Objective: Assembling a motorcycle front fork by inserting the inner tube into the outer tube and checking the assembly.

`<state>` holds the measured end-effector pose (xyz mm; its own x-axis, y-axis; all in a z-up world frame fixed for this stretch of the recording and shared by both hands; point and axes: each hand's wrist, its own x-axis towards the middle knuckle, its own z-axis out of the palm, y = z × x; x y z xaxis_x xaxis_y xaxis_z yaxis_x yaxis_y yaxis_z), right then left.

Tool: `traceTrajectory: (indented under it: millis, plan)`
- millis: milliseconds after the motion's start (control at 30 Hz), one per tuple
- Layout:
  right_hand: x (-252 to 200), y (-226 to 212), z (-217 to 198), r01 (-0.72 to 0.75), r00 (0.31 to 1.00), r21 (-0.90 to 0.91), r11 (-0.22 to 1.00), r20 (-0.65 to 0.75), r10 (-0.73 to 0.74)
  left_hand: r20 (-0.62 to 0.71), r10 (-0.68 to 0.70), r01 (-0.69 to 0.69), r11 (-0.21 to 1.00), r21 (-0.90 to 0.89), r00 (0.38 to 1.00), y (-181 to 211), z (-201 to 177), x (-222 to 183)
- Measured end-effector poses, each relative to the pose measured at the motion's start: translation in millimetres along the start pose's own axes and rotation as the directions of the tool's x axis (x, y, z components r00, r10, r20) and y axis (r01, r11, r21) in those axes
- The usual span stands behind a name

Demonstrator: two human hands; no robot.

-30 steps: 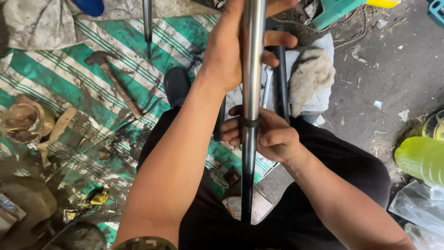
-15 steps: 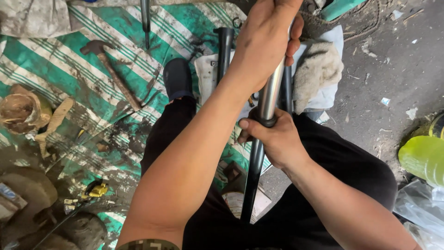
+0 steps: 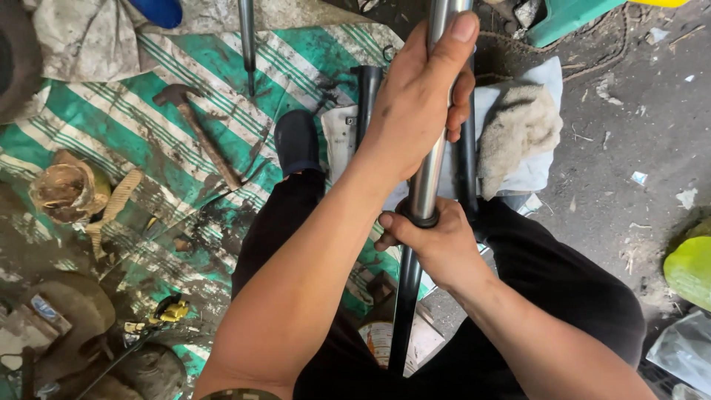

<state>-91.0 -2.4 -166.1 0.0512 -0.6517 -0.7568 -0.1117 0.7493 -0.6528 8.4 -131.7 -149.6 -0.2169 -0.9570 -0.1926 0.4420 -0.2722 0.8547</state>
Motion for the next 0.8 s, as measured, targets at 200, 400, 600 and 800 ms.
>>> traceTrajectory:
  millis: [200, 400, 600, 800]
  plan:
    - [12, -10, -16, 0.215, 0.965, 0.161, 0.963, 0.114, -0.235, 0.02, -0.051, 0.052, 0.997, -0.051, 0.998, -2, 9, 2]
    - [47, -27, -60, 0.268, 0.814, 0.046, 0.962, 0.523, -0.251, 0.042, -0.126, 0.127, 0.992, -0.023, 0.991, 10, 1, 5]
    - [61, -21, -109, -0.054, 0.983, 0.421, 0.905, 0.182, -0.026, 0.057, -0.037, 0.041, 0.997, -0.061, 0.998, -4, -29, 3]
    - [60, 3, -119, -0.042, 0.972, 0.39, 0.92, 0.229, -0.053, 0.018, -0.022, 0.02, 0.995, 0.094, 1.0, 3, -16, 3]
